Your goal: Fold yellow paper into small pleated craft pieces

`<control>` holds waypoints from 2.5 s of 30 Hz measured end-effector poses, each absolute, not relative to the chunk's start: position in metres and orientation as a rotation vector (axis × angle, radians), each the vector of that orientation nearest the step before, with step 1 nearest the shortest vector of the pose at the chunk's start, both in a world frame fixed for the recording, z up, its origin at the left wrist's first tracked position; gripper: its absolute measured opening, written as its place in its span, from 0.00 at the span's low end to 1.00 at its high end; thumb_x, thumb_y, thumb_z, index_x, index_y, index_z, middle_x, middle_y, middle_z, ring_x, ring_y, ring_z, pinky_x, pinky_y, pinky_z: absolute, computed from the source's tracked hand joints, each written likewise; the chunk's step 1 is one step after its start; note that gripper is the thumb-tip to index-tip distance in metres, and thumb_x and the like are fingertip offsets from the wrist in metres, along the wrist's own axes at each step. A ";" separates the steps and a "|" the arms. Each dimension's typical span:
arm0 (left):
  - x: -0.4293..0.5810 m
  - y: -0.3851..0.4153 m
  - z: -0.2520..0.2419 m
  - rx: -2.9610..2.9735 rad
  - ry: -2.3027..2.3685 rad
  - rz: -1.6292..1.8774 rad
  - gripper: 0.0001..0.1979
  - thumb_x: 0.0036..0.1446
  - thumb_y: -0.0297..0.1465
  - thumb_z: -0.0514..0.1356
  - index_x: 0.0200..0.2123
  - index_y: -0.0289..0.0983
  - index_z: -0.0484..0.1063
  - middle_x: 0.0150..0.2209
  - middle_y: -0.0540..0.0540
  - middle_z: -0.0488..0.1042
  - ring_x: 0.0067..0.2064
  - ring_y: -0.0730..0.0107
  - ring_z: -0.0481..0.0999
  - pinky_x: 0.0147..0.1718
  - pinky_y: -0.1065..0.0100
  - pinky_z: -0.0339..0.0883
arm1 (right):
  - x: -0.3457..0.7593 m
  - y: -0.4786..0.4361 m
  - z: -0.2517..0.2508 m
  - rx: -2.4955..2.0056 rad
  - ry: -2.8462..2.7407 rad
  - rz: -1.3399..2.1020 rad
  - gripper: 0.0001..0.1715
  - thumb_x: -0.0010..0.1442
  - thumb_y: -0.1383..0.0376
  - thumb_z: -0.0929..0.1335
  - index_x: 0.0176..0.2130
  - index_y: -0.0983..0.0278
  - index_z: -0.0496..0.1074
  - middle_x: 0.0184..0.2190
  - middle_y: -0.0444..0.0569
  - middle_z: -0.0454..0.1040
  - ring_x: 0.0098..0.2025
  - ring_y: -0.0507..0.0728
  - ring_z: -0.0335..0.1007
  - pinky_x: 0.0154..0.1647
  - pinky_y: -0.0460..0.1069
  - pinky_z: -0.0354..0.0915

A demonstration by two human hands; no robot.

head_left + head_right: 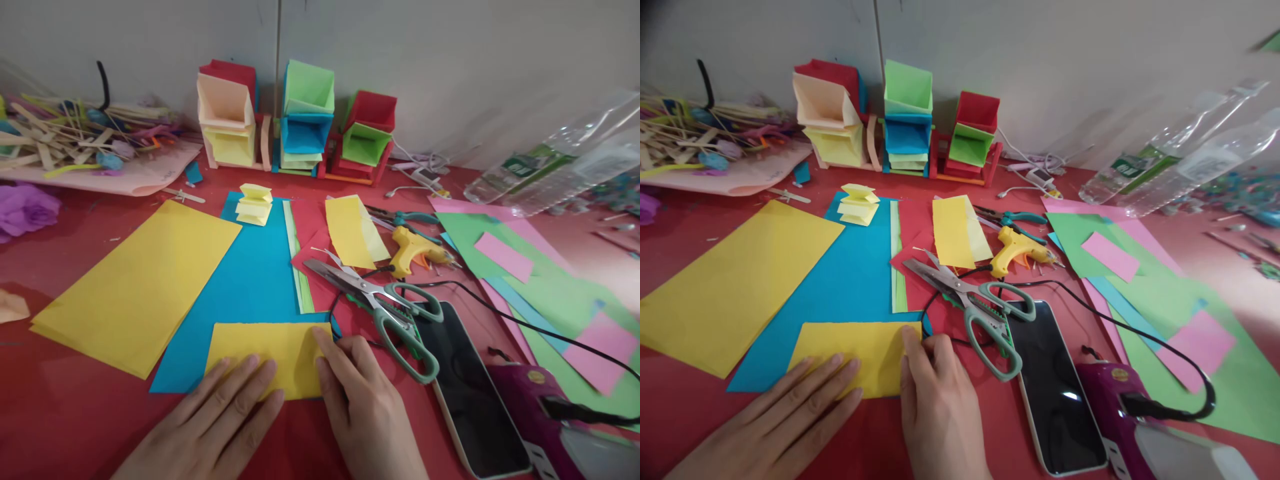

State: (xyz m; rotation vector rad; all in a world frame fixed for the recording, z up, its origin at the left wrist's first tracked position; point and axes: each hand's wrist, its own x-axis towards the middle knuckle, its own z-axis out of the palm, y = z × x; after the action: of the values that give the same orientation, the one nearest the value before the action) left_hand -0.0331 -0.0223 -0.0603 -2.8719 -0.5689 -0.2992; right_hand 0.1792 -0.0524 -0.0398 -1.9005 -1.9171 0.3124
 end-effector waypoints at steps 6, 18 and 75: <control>-0.033 -0.022 -0.062 -2.864 -0.561 -0.290 0.24 0.54 0.26 0.48 0.55 0.38 0.60 0.56 0.45 0.63 0.59 0.56 0.57 0.59 0.54 0.37 | 0.179 -0.052 -0.040 -1.919 -1.945 0.297 0.20 0.62 0.66 0.57 0.51 0.66 0.67 0.29 0.50 0.66 0.30 0.55 0.68 0.26 0.48 0.68; -0.032 -0.023 -0.062 -2.860 -0.574 -0.287 0.23 0.56 0.29 0.48 0.56 0.38 0.60 0.56 0.45 0.63 0.58 0.56 0.57 0.59 0.53 0.37 | 0.182 -0.054 -0.041 -1.974 -1.973 0.136 0.21 0.62 0.62 0.58 0.51 0.66 0.65 0.30 0.50 0.68 0.31 0.56 0.70 0.27 0.48 0.69; -0.032 -0.019 -0.058 -2.888 -0.545 -0.250 0.24 0.54 0.30 0.49 0.55 0.39 0.61 0.56 0.45 0.64 0.58 0.55 0.56 0.59 0.54 0.35 | 0.181 -0.066 -0.051 -1.544 -2.235 -0.098 0.21 0.62 0.68 0.55 0.46 0.65 0.71 0.50 0.44 0.71 0.50 0.55 0.66 0.47 0.50 0.63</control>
State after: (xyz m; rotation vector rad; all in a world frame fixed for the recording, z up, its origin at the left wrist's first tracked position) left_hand -0.0322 -0.0186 -0.0581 -2.8876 -0.5446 -0.2499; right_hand 0.1809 -0.0660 -0.0511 -1.5441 -2.2353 -0.0979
